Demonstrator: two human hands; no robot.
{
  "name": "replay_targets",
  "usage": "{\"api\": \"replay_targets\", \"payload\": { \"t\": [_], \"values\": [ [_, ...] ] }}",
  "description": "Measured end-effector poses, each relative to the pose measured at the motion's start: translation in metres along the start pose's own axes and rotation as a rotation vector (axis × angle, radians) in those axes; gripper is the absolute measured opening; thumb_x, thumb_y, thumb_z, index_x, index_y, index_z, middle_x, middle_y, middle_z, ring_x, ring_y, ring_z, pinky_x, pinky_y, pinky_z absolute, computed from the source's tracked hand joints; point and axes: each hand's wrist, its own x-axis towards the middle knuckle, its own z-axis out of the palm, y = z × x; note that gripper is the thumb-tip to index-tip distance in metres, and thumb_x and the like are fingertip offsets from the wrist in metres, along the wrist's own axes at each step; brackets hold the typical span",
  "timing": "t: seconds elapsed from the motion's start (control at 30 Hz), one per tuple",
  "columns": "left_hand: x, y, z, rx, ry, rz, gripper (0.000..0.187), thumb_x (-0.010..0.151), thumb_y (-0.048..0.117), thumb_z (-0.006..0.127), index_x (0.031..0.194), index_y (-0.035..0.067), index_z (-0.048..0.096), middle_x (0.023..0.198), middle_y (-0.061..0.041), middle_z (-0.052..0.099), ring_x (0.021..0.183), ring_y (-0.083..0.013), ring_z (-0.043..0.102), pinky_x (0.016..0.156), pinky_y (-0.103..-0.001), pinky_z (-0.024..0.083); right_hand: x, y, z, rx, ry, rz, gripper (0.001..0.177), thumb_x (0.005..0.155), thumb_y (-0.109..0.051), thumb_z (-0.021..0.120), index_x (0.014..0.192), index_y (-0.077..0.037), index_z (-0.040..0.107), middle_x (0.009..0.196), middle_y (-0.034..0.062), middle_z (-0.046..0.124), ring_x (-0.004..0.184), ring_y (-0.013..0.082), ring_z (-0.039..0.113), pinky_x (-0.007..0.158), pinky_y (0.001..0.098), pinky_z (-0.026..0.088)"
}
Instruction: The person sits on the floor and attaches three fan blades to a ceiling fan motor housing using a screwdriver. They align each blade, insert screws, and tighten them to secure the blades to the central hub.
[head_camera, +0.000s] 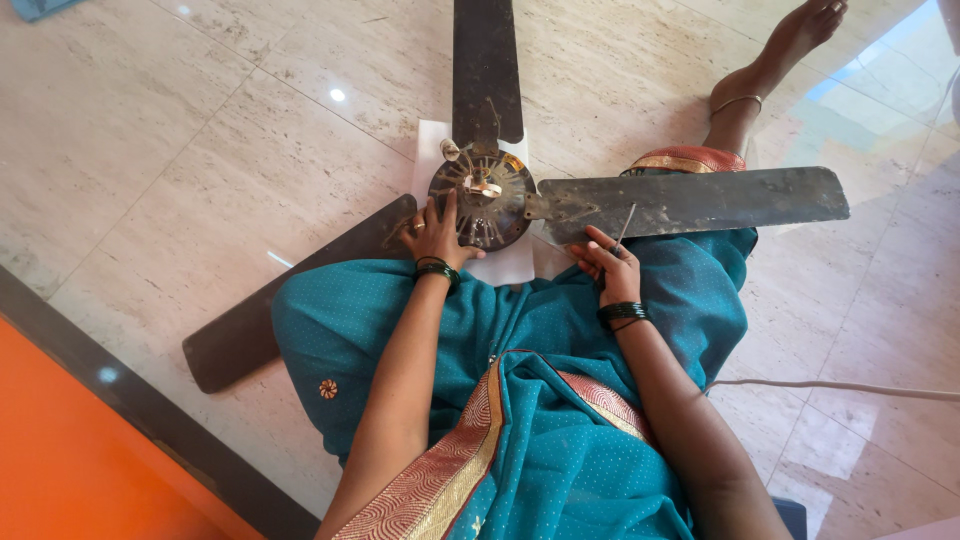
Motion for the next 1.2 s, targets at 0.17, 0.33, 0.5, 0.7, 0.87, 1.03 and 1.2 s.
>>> {"api": "replay_targets", "payload": {
  "t": [0.17, 0.33, 0.5, 0.7, 0.87, 1.03, 1.2],
  "values": [
    [-0.004, 0.015, -0.001, -0.041, 0.002, -0.074, 0.139, 0.047, 0.054, 0.099, 0.16, 0.038, 0.019, 0.166, -0.016, 0.027, 0.15, -0.0379, 0.027, 0.111, -0.067, 0.026, -0.001, 0.002, 0.002, -0.026, 0.019, -0.024, 0.042, 0.095, -0.004, 0.065, 0.135, 0.005, 0.063, 0.104, 0.0156, 0.076, 0.093, 0.0202, 0.076, 0.073, 0.0249, 0.059],
    [-0.004, 0.025, -0.003, -0.054, -0.005, -0.118, 0.137, 0.05, 0.054, 0.099, 0.16, 0.037, 0.021, 0.165, -0.018, 0.026, 0.149, -0.0394, 0.027, 0.113, -0.066, 0.025, 0.0, 0.004, 0.001, -0.063, 0.024, -0.023, 0.041, 0.095, -0.005, 0.065, 0.135, 0.003, 0.064, 0.102, 0.0164, 0.077, 0.088, 0.018, 0.075, 0.072, 0.0239, 0.058],
    [0.0, 0.026, -0.009, -0.067, -0.035, -0.118, 0.136, 0.051, 0.054, 0.099, 0.161, 0.037, 0.021, 0.165, -0.018, 0.027, 0.15, -0.0398, 0.027, 0.113, -0.066, 0.025, 0.005, 0.008, -0.002, -0.115, 0.036, -0.031, 0.042, 0.095, -0.006, 0.066, 0.136, 0.002, 0.065, 0.102, 0.0159, 0.077, 0.085, 0.0162, 0.073, 0.071, 0.0231, 0.057],
    [0.018, 0.031, -0.013, -0.062, -0.086, -0.114, 0.135, 0.052, 0.057, 0.098, 0.16, 0.037, 0.02, 0.166, -0.017, 0.027, 0.152, -0.0396, 0.025, 0.115, -0.066, 0.02, 0.01, 0.011, -0.004, -0.167, 0.041, -0.057, 0.043, 0.095, -0.006, 0.067, 0.137, 0.0, 0.065, 0.103, 0.0116, 0.076, 0.091, 0.0183, 0.076, 0.07, 0.0236, 0.057],
    [0.036, 0.028, -0.023, -0.032, -0.159, -0.094, 0.136, 0.053, 0.054, 0.099, 0.16, 0.042, 0.016, 0.168, -0.014, 0.023, 0.153, -0.0362, 0.023, 0.117, -0.069, 0.015, 0.011, 0.011, -0.005, -0.155, 0.049, -0.058, 0.044, 0.096, -0.006, 0.065, 0.139, 0.0, 0.064, 0.104, 0.0064, 0.073, 0.094, 0.0212, 0.076, 0.068, 0.025, 0.058],
    [0.047, 0.022, -0.028, 0.019, -0.138, -0.042, 0.131, 0.056, 0.053, 0.098, 0.159, 0.045, 0.018, 0.168, -0.01, 0.025, 0.154, -0.0355, 0.025, 0.119, -0.068, 0.014, 0.016, 0.014, -0.014, -0.136, 0.017, -0.085, 0.044, 0.098, -0.004, 0.065, 0.142, 0.002, 0.062, 0.105, 0.0048, 0.071, 0.095, 0.0237, 0.076, 0.07, 0.0267, 0.059],
    [0.037, 0.017, -0.022, -0.002, -0.056, -0.005, 0.129, 0.055, 0.05, 0.097, 0.158, 0.044, 0.019, 0.167, -0.006, 0.028, 0.154, -0.0331, 0.026, 0.121, -0.068, 0.013, 0.022, 0.016, -0.017, -0.118, -0.009, -0.098, 0.044, 0.101, -0.001, 0.064, 0.144, 0.003, 0.061, 0.108, 0.0066, 0.071, 0.095, 0.025, 0.077, 0.071, 0.0278, 0.06]
  ]
}}
